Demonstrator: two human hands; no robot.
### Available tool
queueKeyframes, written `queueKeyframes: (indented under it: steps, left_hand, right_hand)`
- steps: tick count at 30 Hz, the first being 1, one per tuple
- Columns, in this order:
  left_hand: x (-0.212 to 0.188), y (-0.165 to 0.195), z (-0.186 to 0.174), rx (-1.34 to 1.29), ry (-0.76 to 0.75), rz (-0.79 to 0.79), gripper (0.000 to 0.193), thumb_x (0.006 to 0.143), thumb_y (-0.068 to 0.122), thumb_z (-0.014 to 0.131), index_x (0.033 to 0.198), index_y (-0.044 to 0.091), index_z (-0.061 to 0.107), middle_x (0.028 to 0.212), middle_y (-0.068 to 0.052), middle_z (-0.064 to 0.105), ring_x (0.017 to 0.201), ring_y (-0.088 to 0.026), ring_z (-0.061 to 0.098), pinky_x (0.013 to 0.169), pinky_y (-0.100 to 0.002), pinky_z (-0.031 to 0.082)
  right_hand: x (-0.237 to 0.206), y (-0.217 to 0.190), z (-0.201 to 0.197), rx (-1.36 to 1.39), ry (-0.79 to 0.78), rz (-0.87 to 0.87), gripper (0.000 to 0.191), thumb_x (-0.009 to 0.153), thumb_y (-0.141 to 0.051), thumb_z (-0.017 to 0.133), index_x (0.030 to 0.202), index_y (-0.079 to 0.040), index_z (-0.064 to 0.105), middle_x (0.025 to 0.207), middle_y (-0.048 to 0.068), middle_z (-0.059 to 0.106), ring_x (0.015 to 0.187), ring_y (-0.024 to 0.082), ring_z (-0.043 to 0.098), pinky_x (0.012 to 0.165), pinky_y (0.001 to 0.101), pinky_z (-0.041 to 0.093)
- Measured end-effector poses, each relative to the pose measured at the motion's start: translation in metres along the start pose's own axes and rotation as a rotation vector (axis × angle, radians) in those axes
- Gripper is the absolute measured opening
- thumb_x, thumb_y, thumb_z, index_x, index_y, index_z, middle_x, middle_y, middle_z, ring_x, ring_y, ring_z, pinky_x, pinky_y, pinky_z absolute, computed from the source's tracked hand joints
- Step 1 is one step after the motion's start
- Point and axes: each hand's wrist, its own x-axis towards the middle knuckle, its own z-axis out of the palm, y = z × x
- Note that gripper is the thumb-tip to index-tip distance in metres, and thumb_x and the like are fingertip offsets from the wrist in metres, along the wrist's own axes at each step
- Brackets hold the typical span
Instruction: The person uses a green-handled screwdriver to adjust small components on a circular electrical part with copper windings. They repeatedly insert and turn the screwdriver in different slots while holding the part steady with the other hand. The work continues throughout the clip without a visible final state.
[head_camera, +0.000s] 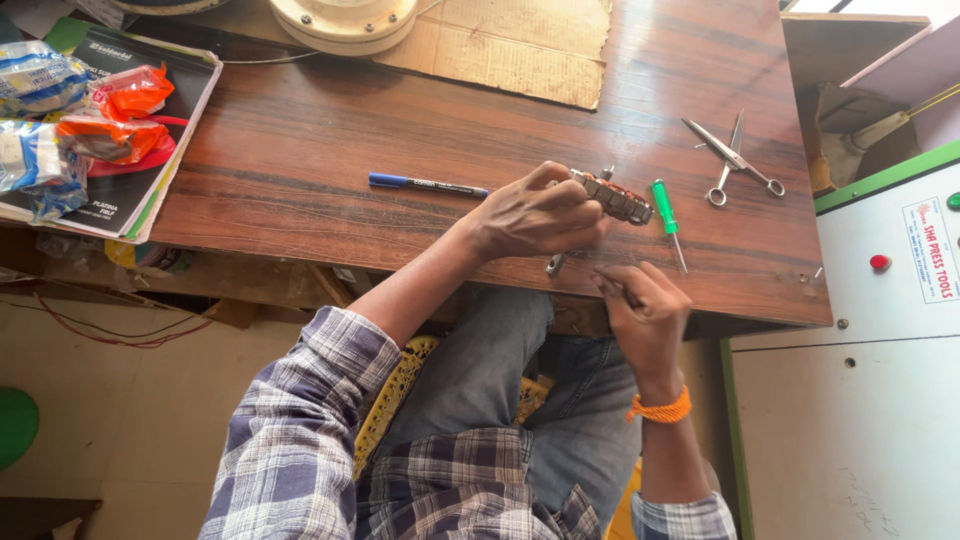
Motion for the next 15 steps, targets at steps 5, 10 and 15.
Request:
queueKeyframes:
  steps: [5,10,15]
  left_hand:
    - [0.0,0.01,0.006,-0.21,0.098,-0.307,0.011,0.098,0.016,0.074,0.104,0.012,0.065,0.087,0.001,0.07,0.076,-0.013,0.068,0.068,-0.031,0.052]
    - [0.007,0.05,0.004,-0.329,0.222,-0.832,0.01,0.094,0.015,0.074,0.101,0.01,0.068,0.07,-0.001,0.07,0.055,-0.013,0.065,0.053,-0.032,0.047]
    - [0.024,0.078,0.015,-0.67,0.421,-1.394,0.009,0.094,0.011,0.074,0.096,0.003,0.073,0.059,-0.004,0.059,0.053,-0.007,0.048,0.05,-0.028,0.038]
  right_hand:
    - [0.019,-0.024,-0.033,-0.028,0.06,0.018,0.01,0.092,-0.001,0.081,0.101,-0.003,0.076,0.078,0.004,0.063,0.062,0.007,0.045,0.056,0.0278,0.036]
    - [0.067,-0.034,-0.028,-0.072,0.039,0.043,0.009,0.094,-0.003,0.081,0.103,-0.004,0.079,0.066,0.003,0.058,0.055,0.007,0.037,0.049,0.0298,0.027]
    - [0.102,-0.027,-0.009,0.055,-0.063,0.139,0.009,0.094,-0.007,0.077,0.102,-0.002,0.078,0.077,0.003,0.075,0.066,0.001,0.069,0.056,0.0201,0.053]
